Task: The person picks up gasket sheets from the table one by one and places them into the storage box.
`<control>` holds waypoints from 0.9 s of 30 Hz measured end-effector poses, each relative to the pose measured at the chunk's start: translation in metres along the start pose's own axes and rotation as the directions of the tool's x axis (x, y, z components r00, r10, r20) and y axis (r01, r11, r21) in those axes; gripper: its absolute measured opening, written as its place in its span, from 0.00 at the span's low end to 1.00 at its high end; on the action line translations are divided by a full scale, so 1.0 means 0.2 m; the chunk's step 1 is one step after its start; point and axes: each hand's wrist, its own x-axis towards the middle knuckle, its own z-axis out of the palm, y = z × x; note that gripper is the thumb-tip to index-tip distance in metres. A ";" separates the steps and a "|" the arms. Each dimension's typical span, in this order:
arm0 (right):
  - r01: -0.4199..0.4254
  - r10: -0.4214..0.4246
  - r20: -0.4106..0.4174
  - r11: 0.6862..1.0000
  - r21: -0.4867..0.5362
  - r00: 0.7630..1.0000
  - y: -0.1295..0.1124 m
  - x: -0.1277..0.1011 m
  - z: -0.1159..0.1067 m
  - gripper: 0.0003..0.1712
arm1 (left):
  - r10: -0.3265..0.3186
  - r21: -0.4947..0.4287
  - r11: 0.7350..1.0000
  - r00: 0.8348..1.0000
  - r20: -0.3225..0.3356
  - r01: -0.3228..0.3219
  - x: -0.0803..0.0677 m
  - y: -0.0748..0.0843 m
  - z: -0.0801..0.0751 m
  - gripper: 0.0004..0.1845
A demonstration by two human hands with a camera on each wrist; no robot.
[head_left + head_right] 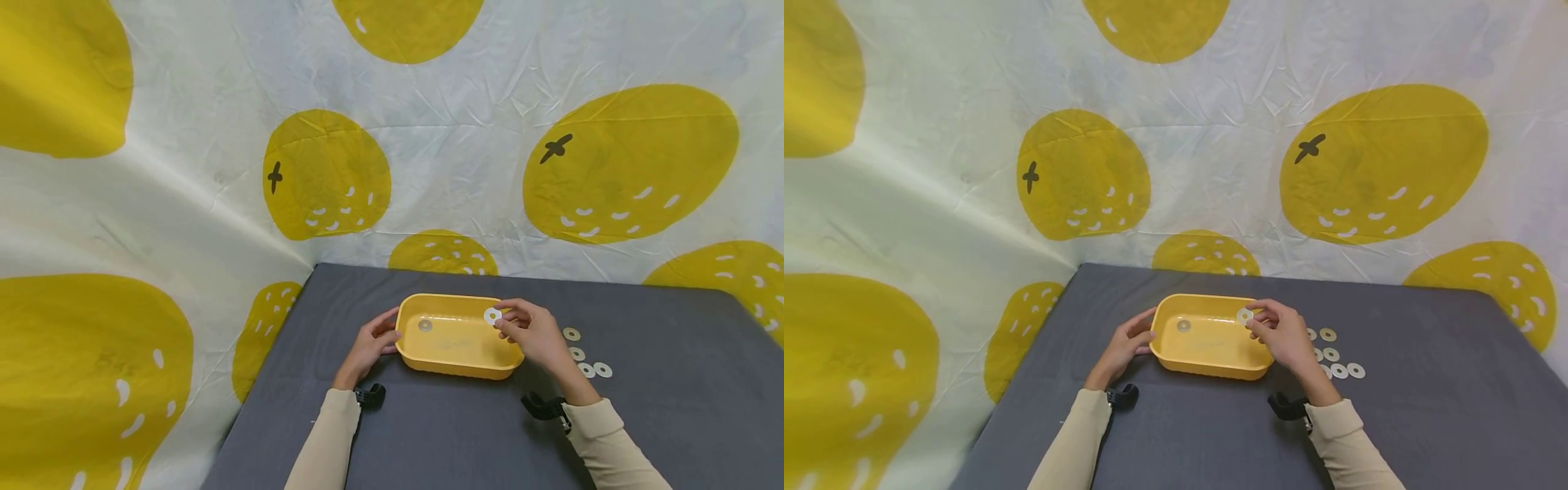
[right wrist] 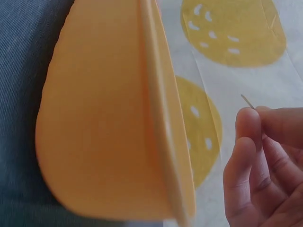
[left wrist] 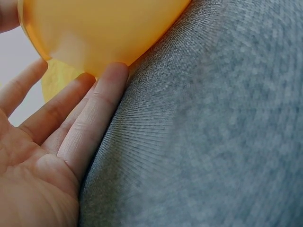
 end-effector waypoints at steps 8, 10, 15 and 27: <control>-0.029 0.025 0.043 0.996 0.083 0.999 -0.04 0.08 0.10 0.20 | 0.003 -0.001 1.000 1.000 -0.002 -0.003 0.00 0.00 -0.01 0.31; -0.044 0.039 0.053 0.994 0.100 0.998 -0.05 0.10 0.13 0.20 | 0.003 -0.002 1.000 1.000 -0.002 -0.003 0.01 0.00 -0.01 0.31; -0.087 0.078 0.063 0.985 0.149 0.995 -0.07 0.14 0.20 0.21 | -0.002 -0.003 1.000 1.000 -0.004 0.002 0.01 -0.01 0.00 0.30; -0.167 0.153 0.082 0.964 0.209 0.985 -0.09 0.22 0.37 0.19 | 0.013 0.004 1.000 1.000 0.004 -0.013 0.00 0.00 0.00 0.31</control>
